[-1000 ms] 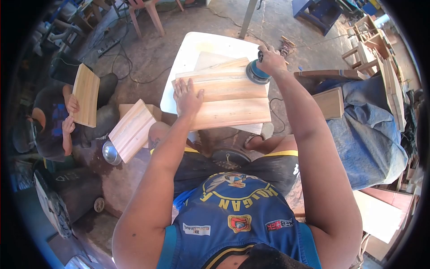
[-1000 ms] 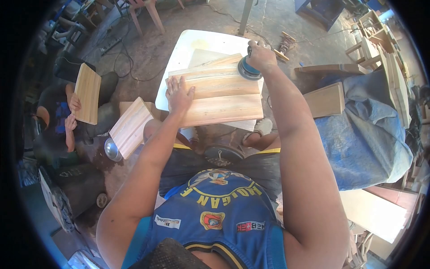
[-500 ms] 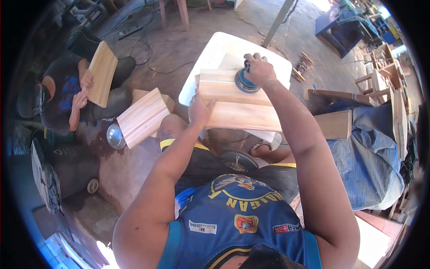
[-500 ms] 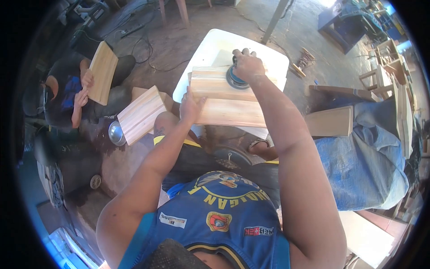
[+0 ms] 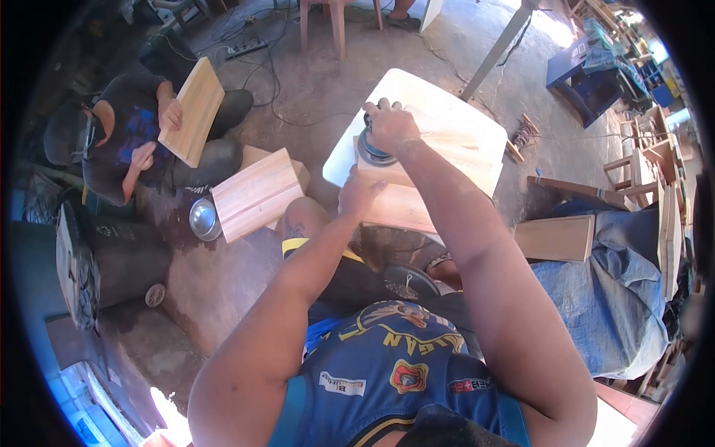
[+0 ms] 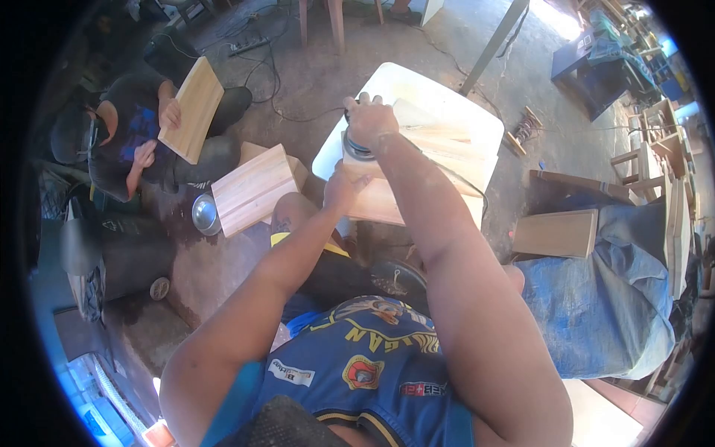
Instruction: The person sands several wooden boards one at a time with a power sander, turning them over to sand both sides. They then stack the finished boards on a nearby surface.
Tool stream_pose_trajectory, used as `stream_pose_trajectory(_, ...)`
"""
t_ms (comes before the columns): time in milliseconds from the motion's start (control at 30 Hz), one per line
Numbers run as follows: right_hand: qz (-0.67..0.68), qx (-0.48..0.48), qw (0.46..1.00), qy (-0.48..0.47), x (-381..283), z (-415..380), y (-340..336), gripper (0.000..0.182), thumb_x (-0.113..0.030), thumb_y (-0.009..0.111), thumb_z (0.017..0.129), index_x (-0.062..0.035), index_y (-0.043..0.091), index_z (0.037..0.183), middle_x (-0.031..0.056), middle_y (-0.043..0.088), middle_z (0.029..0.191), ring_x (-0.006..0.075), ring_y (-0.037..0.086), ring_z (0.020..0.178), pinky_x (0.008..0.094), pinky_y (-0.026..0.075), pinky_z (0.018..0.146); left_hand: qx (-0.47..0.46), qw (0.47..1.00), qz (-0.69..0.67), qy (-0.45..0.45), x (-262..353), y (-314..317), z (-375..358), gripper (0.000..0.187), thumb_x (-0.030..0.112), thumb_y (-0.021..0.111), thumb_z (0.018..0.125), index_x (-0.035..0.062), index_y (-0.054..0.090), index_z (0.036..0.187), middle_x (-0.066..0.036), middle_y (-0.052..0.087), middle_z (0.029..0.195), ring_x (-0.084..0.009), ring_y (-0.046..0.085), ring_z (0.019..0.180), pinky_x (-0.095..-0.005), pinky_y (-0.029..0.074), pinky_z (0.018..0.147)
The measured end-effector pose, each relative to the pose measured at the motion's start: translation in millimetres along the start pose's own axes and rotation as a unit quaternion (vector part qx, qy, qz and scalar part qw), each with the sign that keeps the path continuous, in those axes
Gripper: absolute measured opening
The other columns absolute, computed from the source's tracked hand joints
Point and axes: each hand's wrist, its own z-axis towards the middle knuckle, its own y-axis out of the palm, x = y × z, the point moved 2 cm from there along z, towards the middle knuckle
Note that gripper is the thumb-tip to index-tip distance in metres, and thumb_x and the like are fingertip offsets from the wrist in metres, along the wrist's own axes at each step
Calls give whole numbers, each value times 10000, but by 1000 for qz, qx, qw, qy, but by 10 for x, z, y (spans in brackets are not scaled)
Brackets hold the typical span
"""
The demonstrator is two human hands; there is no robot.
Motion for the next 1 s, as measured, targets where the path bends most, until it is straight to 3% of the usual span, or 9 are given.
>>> stream_pose_trajectory(233, 11, -6, 1000, -20, -70, -33, -15, 394, -218, 587, 915, -160, 564, 1304, 140, 593, 1261, 341, 591, 1198, 469, 524, 942, 5, 1000, 10, -8, -4, 28, -41, 1021, 552, 772, 809, -52, 319, 1496, -287, 583, 1341, -404, 572, 1257, -462, 464, 1041)
stream_pose_trajectory(500, 15, 9, 1000, -20, -25, -138, 5, 443, -269, 656, 888, -160, 569, 1309, 144, 587, 1248, 349, 612, 1156, 470, 558, 911, -5, 1000, 21, -12, -14, 30, -41, 1026, 569, 768, 805, -51, 331, 1496, -278, 598, 1327, -401, 582, 1244, -449, 463, 1044)
stream_pose_trajectory(600, 11, 11, 1000, -10, 64, -181, 3, 448, -261, 656, 885, -169, 569, 1315, 144, 589, 1246, 348, 615, 1153, 463, 555, 917, -15, 999, 38, -16, 28, 29, -54, 1046, 565, 764, 814, -50, 294, 1518, -283, 538, 1402, -406, 557, 1276, -460, 471, 1038)
stream_pose_trajectory(667, 12, 16, 1000, 0, 146, -203, 21, 453, -256, 655, 885, -176, 566, 1323, 143, 590, 1248, 347, 615, 1154, 461, 555, 916, 21, 998, 67, -5, 106, 10, -108, 1094, 580, 745, 822, -41, 222, 1555, -289, 367, 1547, -402, 416, 1415, -485, 412, 1104)
stream_pose_trajectory(700, 11, 18, 1000, 8, 188, -223, 22, 458, -252, 653, 886, -184, 564, 1330, 142, 591, 1249, 345, 614, 1155, 459, 555, 915, 19, 997, 69, -3, 93, 48, -100, 1094, 580, 745, 822, -41, 222, 1555, -289, 367, 1547, -402, 416, 1415, -485, 412, 1104)
stream_pose_trajectory(767, 11, 17, 1000, 17, 287, -264, 22, 465, -247, 658, 882, -190, 563, 1334, 140, 591, 1251, 343, 613, 1159, 461, 553, 920, 70, 974, 187, 108, 94, 124, -61, 1147, 607, 726, 821, -41, 157, 1577, -276, 190, 1632, -398, 219, 1520, -529, 284, 1189)
stream_pose_trajectory(800, 10, 16, 1000, 23, 332, -291, 12, 473, -241, 662, 878, -195, 562, 1338, 139, 590, 1253, 341, 611, 1164, 462, 551, 925, 68, 973, 188, 111, 106, 124, -37, 1147, 607, 726, 821, -41, 157, 1577, -276, 190, 1632, -398, 219, 1520, -529, 284, 1189)
stream_pose_trajectory(867, 13, 22, 999, 33, 433, -358, -9, 477, -230, 666, 872, -194, 562, 1336, 137, 592, 1253, 340, 610, 1165, 464, 550, 929, 63, 955, 242, 157, 137, 105, 33, 1182, 643, 716, 805, -54, 151, 1575, -281, 146, 1643, -394, 101, 1552, -546, 149, 1234)
stream_pose_trajectory(1000, 18, 27, 997, 63, 642, -509, -31, 489, -207, 678, 855, -194, 564, 1331, 137, 592, 1254, 340, 606, 1170, 468, 545, 940, 62, 942, 269, 193, 257, 105, 224, 1262, 686, 744, 744, -65, 154, 1569, -295, 160, 1633, -409, 105, 1549, -549, 121, 1241)
